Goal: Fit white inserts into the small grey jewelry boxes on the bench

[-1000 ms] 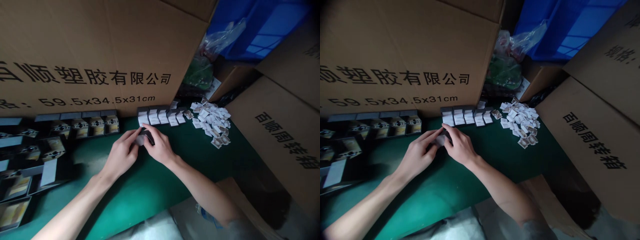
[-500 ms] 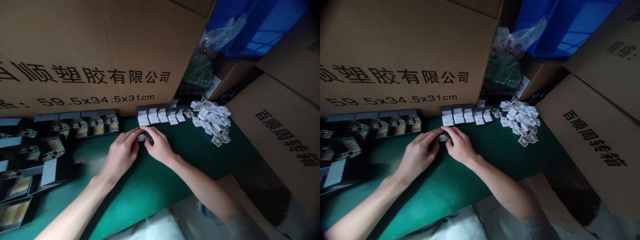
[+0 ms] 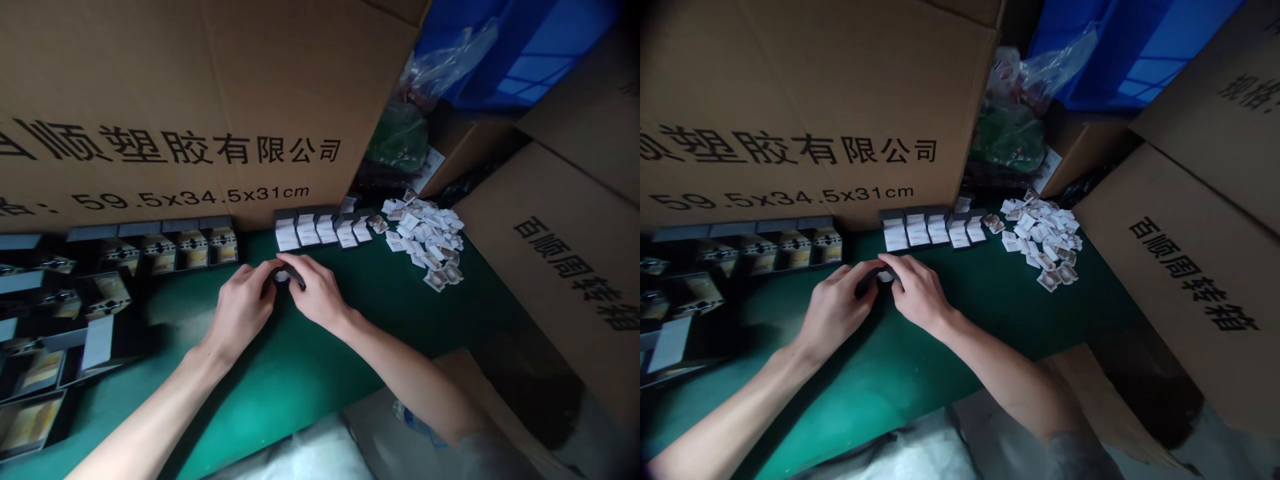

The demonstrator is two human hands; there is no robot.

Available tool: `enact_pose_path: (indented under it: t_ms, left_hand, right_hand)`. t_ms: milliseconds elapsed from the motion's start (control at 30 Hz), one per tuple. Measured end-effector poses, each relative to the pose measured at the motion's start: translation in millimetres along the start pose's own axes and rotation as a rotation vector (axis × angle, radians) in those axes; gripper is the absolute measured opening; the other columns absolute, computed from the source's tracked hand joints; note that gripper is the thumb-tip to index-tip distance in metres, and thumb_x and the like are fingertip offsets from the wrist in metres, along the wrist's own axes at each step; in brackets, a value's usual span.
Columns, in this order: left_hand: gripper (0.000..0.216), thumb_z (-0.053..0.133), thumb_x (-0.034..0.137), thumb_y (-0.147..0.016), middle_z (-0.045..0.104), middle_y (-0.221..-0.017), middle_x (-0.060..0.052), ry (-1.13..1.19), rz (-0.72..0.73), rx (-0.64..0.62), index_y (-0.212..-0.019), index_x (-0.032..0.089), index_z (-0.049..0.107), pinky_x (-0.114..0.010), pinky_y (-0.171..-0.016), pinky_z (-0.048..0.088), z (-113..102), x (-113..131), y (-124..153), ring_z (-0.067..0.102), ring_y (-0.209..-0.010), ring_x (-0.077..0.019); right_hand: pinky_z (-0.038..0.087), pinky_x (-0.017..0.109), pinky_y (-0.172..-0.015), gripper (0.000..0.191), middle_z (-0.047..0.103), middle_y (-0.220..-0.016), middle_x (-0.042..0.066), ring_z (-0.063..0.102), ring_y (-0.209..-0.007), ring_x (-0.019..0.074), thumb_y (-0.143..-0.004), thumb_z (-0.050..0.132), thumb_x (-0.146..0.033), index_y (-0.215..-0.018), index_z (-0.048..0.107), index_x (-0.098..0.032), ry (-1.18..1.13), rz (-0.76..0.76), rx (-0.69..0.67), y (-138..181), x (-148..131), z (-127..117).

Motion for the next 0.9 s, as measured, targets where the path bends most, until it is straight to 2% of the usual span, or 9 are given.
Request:
enact_pose_path:
  t_ms: [167,367,567,900]
  left_hand:
    - [0.043,0.051,0.02,-0.094,0.077,-0.102,-0.006,0.048,0.023,-0.015,-0.134,0.021,0.065,-0.029,-0.072,0.054,0.3,0.0,0.1,0.072,-0.087,-0.0238]
    - [0.042,0.05,0.024,-0.096,0.077,-0.098,-0.008,0.052,0.059,0.007,-0.133,0.019,0.068,-0.029,-0.07,0.053,0.1,0.8,0.8,0.073,-0.085,-0.0238]
    - [0.042,0.051,0.022,-0.095,0.077,-0.091,-0.006,0.032,0.026,0.014,-0.132,0.019,0.07,-0.028,-0.068,0.052,-1.3,-0.5,0.1,0.073,-0.082,-0.0231]
    - [0.041,0.051,0.026,-0.096,0.077,-0.09,-0.006,0.073,-0.012,0.011,-0.132,0.019,0.07,-0.028,-0.069,0.053,-1.9,-1.9,0.8,0.073,-0.081,-0.0223]
  right_hand:
    - [0.06,0.034,-0.096,0.044,0.072,-0.125,0.006,0.071,-0.11,0.0213,-0.093,0.05,-0.012,-0.134,0.061,-0.023,0.022,0.014,0.038,-1.3,3.0,-4.1]
    - [0.06,0.033,-0.097,0.041,0.074,-0.123,0.006,0.072,-0.11,0.0207,-0.093,0.049,-0.013,-0.131,0.062,-0.023,0.053,0.002,0.073,-1.2,3.1,-7.2]
    - [0.059,0.034,-0.1,0.042,0.073,-0.126,0.004,0.071,-0.115,0.0209,-0.092,0.05,-0.011,-0.131,0.06,-0.025,0.06,0.052,0.045,-0.9,3.5,-5.7]
    - [0.06,0.033,-0.097,0.039,0.074,-0.125,0.005,0.073,-0.11,0.0209,-0.094,0.05,-0.015,-0.131,0.06,-0.023,0.099,0.054,0.043,-1.2,4.6,-5.3]
Point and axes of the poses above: each hand's wrist, its own y-axis away from the middle knuckle, its own z-axis out of the palm, x = y × z, the point moved 10 cm from there along -y, towards the middle knuckle
